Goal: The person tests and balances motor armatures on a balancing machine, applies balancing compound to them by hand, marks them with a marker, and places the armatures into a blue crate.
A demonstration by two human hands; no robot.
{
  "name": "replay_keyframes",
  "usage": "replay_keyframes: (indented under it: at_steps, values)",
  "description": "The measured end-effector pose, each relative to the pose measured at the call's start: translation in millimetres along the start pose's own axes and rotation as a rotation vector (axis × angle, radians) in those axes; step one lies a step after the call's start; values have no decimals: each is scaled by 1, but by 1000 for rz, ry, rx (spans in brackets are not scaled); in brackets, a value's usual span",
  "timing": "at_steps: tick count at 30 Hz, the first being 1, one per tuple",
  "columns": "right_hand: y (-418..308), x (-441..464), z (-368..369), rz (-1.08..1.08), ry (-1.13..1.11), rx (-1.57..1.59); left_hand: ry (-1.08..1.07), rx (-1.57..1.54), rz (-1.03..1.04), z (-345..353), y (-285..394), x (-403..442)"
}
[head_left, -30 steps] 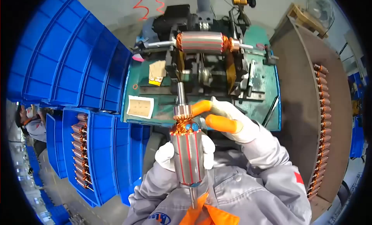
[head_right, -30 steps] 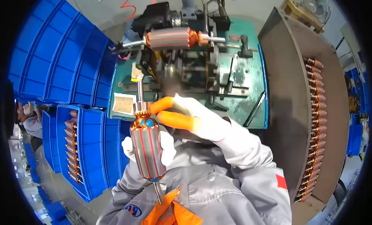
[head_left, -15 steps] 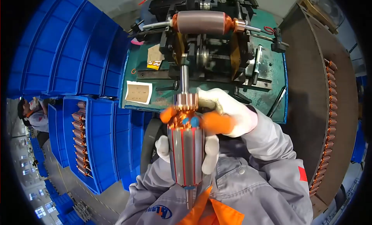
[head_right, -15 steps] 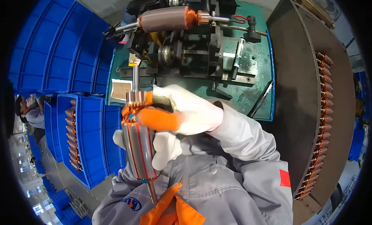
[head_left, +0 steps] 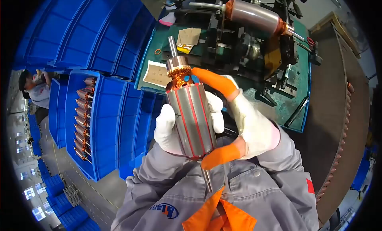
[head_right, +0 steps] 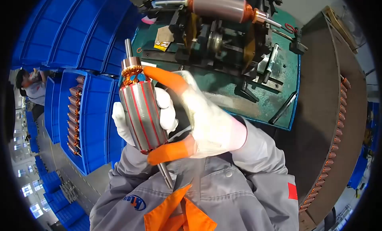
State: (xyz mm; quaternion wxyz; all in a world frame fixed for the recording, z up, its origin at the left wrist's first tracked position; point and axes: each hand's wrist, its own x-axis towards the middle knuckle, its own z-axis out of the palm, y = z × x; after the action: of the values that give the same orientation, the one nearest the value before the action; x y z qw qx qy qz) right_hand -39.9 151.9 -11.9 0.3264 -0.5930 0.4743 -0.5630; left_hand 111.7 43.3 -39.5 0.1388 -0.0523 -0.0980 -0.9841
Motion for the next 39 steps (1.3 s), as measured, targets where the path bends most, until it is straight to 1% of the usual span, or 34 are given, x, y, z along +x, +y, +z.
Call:
replay_keyframes:
  at_steps: [2, 4, 7, 9, 10, 11, 14, 16, 19, 20, 21, 22, 23, 24, 25, 27, 28, 29, 31, 32, 33, 34, 35, 36, 37, 38, 39]
  values:
    - [6, 0, 12, 94, 21, 201, -17, 54, -10, -1, 5, -5]
    - [4, 2, 21, 138, 49, 271, -23, 86, -13, -1, 9, -10]
    - [1, 12, 27, 101, 54, 160, 2, 150, -4, -2, 21, -17]
    - [2, 20, 32, 73, 48, 74, 57, 142, 54, 0, 26, -18]
    - [0, 25, 37, 102, 42, 75, 70, 132, 73, 2, 30, -20]
    - [-1, 32, 42, 124, 24, 78, 82, 124, 108, 3, 36, -22]
    - [-1, 43, 47, 168, -47, 427, 76, 168, 275, 8, 65, -27]
    - [-4, 53, 55, 60, -31, 409, 124, 301, 457, 16, 104, -39]
    - [5, 34, 36, 232, 96, 328, 520, 613, 649, 25, 194, -68]
    - [11, 25, 31, 293, 139, 317, 743, 833, 734, 32, 222, -73]
    - [15, 17, 26, 359, 158, 308, 782, 820, 744, 20, 259, -89]
    - [21, 9, 24, 392, 148, 360, 875, 804, 759, 10, 293, -100]
    - [27, 1, 23, 426, 139, 411, 1081, 898, 774, 0, 327, -106]
    - [32, -7, 21, 461, 131, 460, 1171, 938, 621, -22, 371, -126]
    - [30, -8, 25, 507, 109, 472, 1277, 968, 636, -46, 403, -130]
    - [30, -5, 39, 521, 92, 361, 1590, 1281, 399, -76, 453, -140]
    - [36, -7, 42, 547, 65, 331, 1690, 1384, 279, -91, 474, -136]
    - [35, -5, 47, 537, 31, 380, 1782, 1486, 154, -107, 495, -130]
    - [28, 12, 52, 478, -105, 319, 1710, 1608, 57, -95, 499, -107]
    - [20, 21, 57, 461, -134, 294, 1719, 1665, -59, -95, 511, -102]
    - [6, 33, 52, 201, -335, -103, 1728, 1715, -178, -94, 523, -97]
    - [5, 34, 56, 234, -308, -50, 1801, 1776, -264, -96, 527, -89]
    - [3, 34, 60, 271, -285, 5, 1814, 1833, -270, -101, 531, -90]
    - [2, 38, 61, 248, -295, 2, 1794, 1852, -371, -101, 533, -85]
    - [-3, 44, 65, 389, -278, 64, 1775, 1861, -477, -104, 532, -82]
    - [3, 48, 73, 512, -270, 159, 1755, 1977, -384, -99, 523, -83]
    - [12, 55, 83, 633, -262, 250, 1873, 2219, -316, -95, 513, -75]
